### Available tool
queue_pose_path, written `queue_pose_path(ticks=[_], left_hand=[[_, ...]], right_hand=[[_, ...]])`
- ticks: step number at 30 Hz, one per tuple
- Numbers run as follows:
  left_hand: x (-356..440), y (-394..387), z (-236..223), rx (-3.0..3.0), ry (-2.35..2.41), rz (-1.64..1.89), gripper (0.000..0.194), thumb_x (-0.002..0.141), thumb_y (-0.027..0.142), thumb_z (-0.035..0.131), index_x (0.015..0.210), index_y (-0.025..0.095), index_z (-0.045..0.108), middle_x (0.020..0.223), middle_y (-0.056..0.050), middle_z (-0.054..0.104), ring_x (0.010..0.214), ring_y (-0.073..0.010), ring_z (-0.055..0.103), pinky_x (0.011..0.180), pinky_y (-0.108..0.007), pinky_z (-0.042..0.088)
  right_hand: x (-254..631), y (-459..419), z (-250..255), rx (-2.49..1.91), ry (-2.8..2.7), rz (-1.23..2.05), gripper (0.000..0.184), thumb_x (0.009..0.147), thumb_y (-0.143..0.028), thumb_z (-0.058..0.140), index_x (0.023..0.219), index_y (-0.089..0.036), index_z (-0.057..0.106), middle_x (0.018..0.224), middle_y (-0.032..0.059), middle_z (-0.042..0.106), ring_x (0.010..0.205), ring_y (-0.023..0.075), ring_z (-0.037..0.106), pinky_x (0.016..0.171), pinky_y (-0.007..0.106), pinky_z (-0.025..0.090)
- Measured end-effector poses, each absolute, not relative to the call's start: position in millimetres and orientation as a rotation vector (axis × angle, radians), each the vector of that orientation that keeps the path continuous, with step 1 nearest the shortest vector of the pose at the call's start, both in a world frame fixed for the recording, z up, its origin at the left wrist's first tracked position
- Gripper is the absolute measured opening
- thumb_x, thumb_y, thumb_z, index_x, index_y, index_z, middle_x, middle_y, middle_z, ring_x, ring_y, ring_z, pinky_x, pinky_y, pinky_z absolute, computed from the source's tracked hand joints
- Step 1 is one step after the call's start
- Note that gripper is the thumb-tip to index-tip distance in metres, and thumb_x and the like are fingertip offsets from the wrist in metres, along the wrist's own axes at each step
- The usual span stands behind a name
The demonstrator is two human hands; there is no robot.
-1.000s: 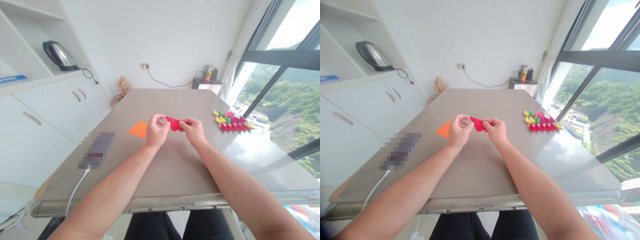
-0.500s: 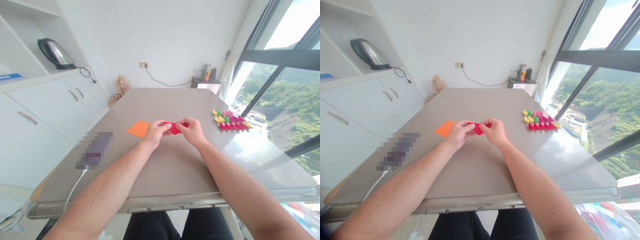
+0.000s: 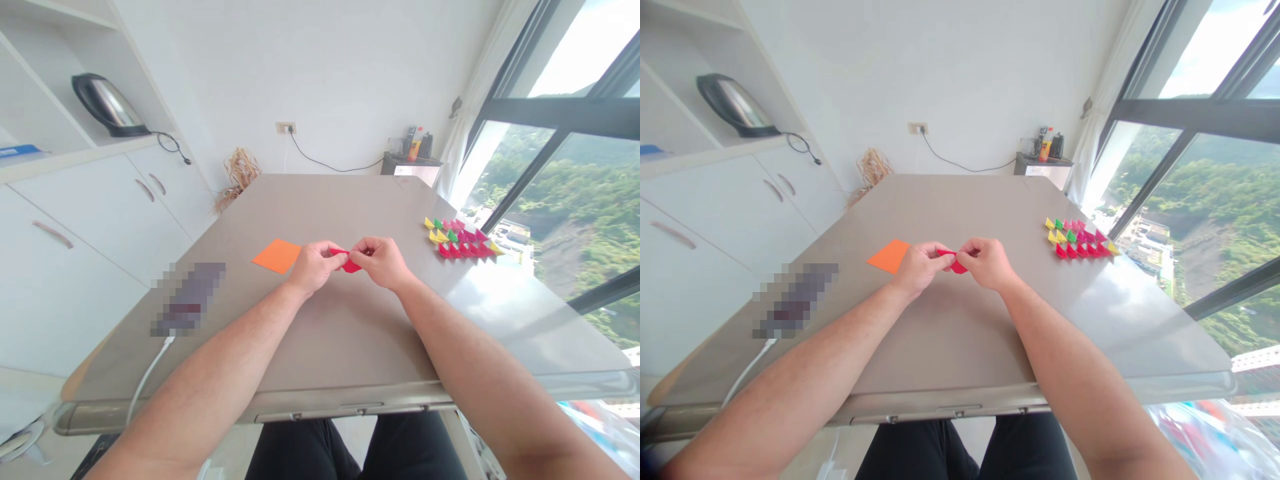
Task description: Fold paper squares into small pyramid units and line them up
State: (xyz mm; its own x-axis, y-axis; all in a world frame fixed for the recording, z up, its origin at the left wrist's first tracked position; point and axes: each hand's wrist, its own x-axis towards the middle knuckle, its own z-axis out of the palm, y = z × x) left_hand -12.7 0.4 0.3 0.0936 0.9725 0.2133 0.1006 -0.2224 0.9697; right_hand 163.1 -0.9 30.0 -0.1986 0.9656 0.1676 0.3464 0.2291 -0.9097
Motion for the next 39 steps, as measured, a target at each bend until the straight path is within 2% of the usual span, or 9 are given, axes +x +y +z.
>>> queue_pose_path(ticks=[10, 17, 19, 23, 28, 33, 39], left_hand=[[-15.4, 5.4, 2.7, 1.311, 1.146, 1.385, 0.022, 0.070, 0.036, 0.082, 0.075, 0.017, 0.074, 0.072, -0.003, 0.073, 0.067, -0.0161, 0.066, 0.070, -0.031, 0.053], [-19.5, 7.5, 5.3, 1.169, 1.071, 1.401, 0.030, 0.071, 0.043, 0.081, 0.079, 0.015, 0.075, 0.077, -0.006, 0.074, 0.072, -0.0174, 0.069, 0.076, -0.034, 0.056], [-18.6, 7.1, 4.7, 1.170, 1.079, 1.408, 0.030, 0.072, 0.044, 0.081, 0.079, 0.016, 0.075, 0.079, -0.006, 0.075, 0.073, -0.0182, 0.070, 0.076, -0.034, 0.057], [-13.2, 4.1, 1.0, 1.214, 1.054, 1.348, 0.031, 0.075, 0.046, 0.080, 0.082, 0.016, 0.076, 0.084, -0.007, 0.076, 0.079, -0.0208, 0.073, 0.074, -0.035, 0.058], [-7.4, 0.1, -0.4, 1.241, 1.001, 1.273, 0.026, 0.073, 0.041, 0.081, 0.080, 0.016, 0.076, 0.084, -0.008, 0.076, 0.079, -0.0211, 0.073, 0.072, -0.035, 0.060], [-6.3, -1.9, 4.9, 1.212, 0.994, 1.212, 0.020, 0.079, 0.036, 0.073, 0.077, 0.016, 0.075, 0.082, -0.009, 0.077, 0.081, -0.0230, 0.075, 0.079, -0.038, 0.060], [-8.6, -0.4, 4.7, 1.197, 0.943, 1.174, 0.023, 0.081, 0.038, 0.071, 0.080, 0.015, 0.076, 0.085, -0.010, 0.077, 0.082, -0.0231, 0.076, 0.083, -0.039, 0.060]], right_hand=[[169.5, 9.8, 23.5, -1.257, -1.577, 0.981, 0.019, 0.072, -0.037, 0.076, 0.069, -0.019, 0.074, 0.063, 0.0009, 0.067, 0.057, 0.0124, 0.052, 0.052, 0.026, 0.040], [176.9, 15.4, 20.9, -1.182, -1.497, 1.100, 0.021, 0.076, -0.038, 0.074, 0.077, -0.017, 0.078, 0.066, 0.0036, 0.072, 0.064, 0.0157, 0.064, 0.067, 0.030, 0.054], [177.0, 15.5, 19.9, -1.180, -1.521, 1.079, 0.021, 0.077, -0.038, 0.075, 0.079, -0.018, 0.079, 0.069, 0.0043, 0.074, 0.067, 0.0168, 0.065, 0.069, 0.031, 0.054], [172.4, 14.4, 14.7, -1.074, -1.590, 1.048, 0.028, 0.075, -0.038, 0.078, 0.098, -0.022, 0.081, 0.088, 0.0041, 0.078, 0.080, 0.0189, 0.069, 0.077, 0.033, 0.055], [165.6, 12.5, 7.9, -1.093, -1.685, 0.801, 0.015, 0.080, -0.034, 0.071, 0.085, -0.025, 0.082, 0.087, 0.0023, 0.074, 0.079, 0.0176, 0.066, 0.070, 0.031, 0.052], [163.4, 9.7, 4.4, -1.072, -1.701, 0.633, 0.017, 0.081, -0.029, 0.068, 0.089, -0.028, 0.083, 0.087, 0.0026, 0.073, 0.076, 0.0168, 0.066, 0.068, 0.030, 0.053], [166.4, 10.6, -0.4, -0.965, -1.856, 0.422, 0.022, 0.089, -0.029, 0.062, 0.094, -0.031, 0.083, 0.094, 0.0036, 0.076, 0.084, 0.0188, 0.070, 0.076, 0.033, 0.056]])
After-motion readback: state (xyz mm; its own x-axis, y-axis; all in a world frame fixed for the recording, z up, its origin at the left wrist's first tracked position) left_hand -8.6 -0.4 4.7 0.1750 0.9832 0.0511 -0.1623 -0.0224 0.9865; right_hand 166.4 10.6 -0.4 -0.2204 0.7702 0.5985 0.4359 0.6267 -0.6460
